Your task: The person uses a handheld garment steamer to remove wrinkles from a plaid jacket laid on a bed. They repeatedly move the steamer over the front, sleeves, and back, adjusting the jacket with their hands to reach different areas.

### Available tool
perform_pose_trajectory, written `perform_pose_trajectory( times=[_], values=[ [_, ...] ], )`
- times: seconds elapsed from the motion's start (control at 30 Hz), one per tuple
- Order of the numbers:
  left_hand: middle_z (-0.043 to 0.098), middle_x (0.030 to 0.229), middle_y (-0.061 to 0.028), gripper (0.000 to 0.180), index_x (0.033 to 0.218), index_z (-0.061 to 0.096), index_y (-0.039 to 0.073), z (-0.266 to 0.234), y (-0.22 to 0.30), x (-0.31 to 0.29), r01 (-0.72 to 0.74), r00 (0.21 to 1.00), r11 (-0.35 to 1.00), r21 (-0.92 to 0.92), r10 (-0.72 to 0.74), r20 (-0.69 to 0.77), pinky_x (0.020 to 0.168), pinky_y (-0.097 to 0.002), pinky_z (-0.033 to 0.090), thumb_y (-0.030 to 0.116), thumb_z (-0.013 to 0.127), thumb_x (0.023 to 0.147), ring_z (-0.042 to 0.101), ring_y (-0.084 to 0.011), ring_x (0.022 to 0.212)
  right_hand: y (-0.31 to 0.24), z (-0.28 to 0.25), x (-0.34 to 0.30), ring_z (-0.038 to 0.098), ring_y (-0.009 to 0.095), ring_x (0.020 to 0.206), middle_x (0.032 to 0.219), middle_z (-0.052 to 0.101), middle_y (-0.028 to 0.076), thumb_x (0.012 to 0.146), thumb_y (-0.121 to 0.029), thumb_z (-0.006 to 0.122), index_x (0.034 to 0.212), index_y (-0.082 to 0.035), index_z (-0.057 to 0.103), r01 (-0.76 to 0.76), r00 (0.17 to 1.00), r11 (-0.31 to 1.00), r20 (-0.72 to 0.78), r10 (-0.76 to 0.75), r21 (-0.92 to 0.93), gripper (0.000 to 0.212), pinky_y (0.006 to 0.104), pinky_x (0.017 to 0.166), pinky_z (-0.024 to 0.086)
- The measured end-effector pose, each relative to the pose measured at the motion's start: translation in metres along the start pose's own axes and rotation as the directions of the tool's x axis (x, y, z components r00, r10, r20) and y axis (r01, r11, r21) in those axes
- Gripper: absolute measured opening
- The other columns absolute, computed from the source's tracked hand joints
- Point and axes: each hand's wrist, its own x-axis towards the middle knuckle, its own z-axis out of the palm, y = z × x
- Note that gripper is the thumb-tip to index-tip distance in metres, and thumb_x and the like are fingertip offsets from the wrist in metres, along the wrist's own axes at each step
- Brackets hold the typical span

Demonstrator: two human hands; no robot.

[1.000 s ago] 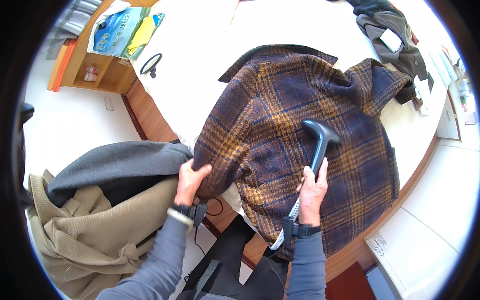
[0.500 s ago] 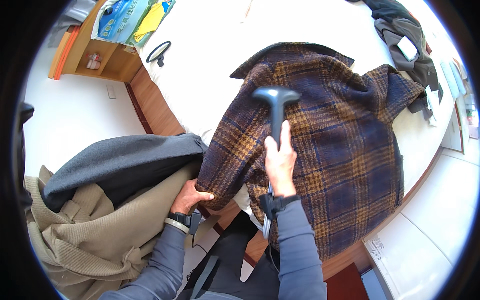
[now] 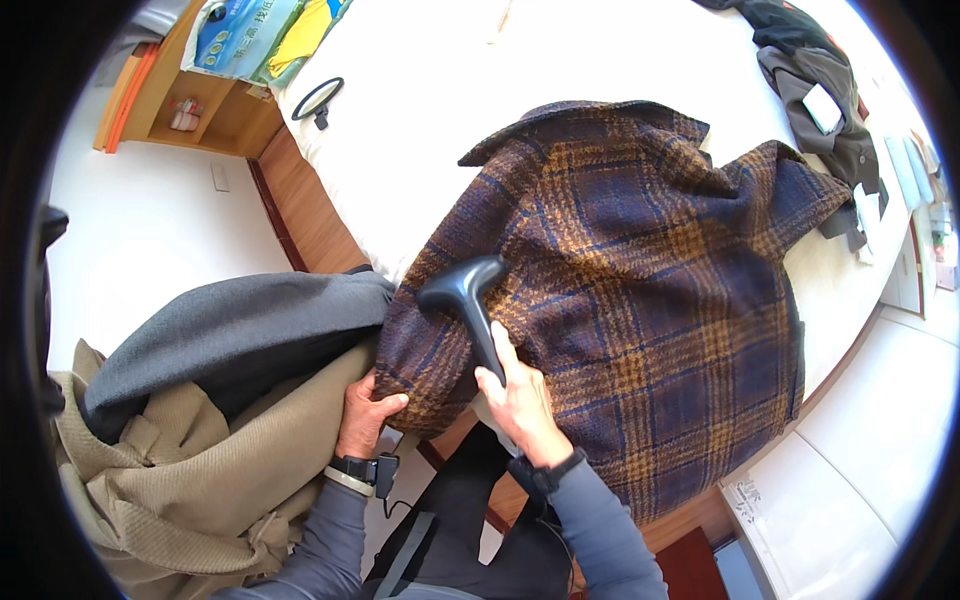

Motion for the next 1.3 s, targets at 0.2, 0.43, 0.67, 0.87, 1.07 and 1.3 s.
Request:
perform_pose_trajectory(
  times=[0.2,0.43,0.67,0.87,1.07,1.3],
  values=[
    [0.075,0.111,-0.0022,0.051,0.128,0.069,-0.001,-0.003,-0.035,0.022,0.189,0.962,0.944,0.269,-0.233,0.142,0.092,-0.0303,0.055,-0.004,0.079,0.078,0.068,-0.0129,0.097,-0.017,-0.003,0.102,0.072,0.031,0.079,0.087,0.071,0.02,0.099,-0.026,0.064,0.165,-0.015,0.036,-0.01,0.953,0.999,-0.302,-0.002,-0.039,0.072,0.0435,0.077,0.056],
    [0.063,0.103,-0.0182,0.033,0.108,0.069,0.0,-0.016,-0.083,0.026,-0.076,0.99,0.851,0.52,0.124,-0.059,0.089,-0.0432,0.053,0.01,0.08,0.078,0.065,-0.0354,0.099,-0.026,-0.006,0.066,0.073,0.028,0.106,0.129,0.071,0.025,0.095,-0.018,0.066,0.163,-0.01,0.038,-0.1,0.99,0.995,-0.098,0.101,0.018,0.074,0.0371,0.096,0.056],
    [0.073,0.093,-0.0061,0.019,0.099,0.067,-0.002,-0.029,-0.059,0.018,-0.033,0.994,0.93,0.367,0.07,-0.087,0.079,-0.0323,0.055,0.004,0.076,0.083,0.066,-0.0139,0.086,-0.001,0.028,-0.021,0.074,0.045,0.102,0.11,0.073,0.03,0.096,-0.025,0.067,0.164,-0.015,0.036,0.063,0.968,0.985,0.248,-0.021,-0.163,0.075,0.0467,0.088,0.059],
    [0.077,0.104,-0.0085,0.044,0.117,0.072,-0.002,-0.038,-0.067,0.013,-0.032,0.998,0.844,0.535,-0.002,0.062,0.093,-0.0379,0.056,0.005,0.084,0.076,0.072,-0.0231,0.096,-0.019,-0.008,0.093,0.072,0.022,0.104,0.122,0.073,0.019,0.099,-0.018,0.066,0.163,-0.007,0.039,-0.074,0.967,0.991,-0.236,0.098,0.107,0.07,0.0336,0.093,0.056],
    [0.075,0.102,-0.0143,0.041,0.107,0.076,-0.004,-0.051,-0.087,0.0,-0.067,0.994,0.616,0.785,0.106,0.002,0.096,-0.0406,0.054,0.013,0.088,0.072,0.072,-0.0315,0.101,-0.013,0.01,0.056,0.073,0.025,0.097,0.118,0.073,0.021,0.097,-0.017,0.067,0.162,-0.008,0.04,-0.079,0.986,0.995,-0.14,0.086,0.056,0.071,0.0366,0.089,0.057],
    [0.066,0.135,-0.014,0.055,0.13,0.067,-0.004,-0.063,-0.087,-0.011,0.37,0.927,0.905,0.208,-0.374,-0.022,0.107,-0.0375,0.049,0.008,0.084,0.079,0.065,-0.0229,0.12,0.015,0.062,-0.059,0.074,0.041,0.08,0.089,0.071,0.025,0.091,-0.026,0.074,0.163,-0.019,0.04,-0.018,0.945,0.949,0.304,0.119,-0.315,0.08,0.0481,0.073,0.06]
  ],
)
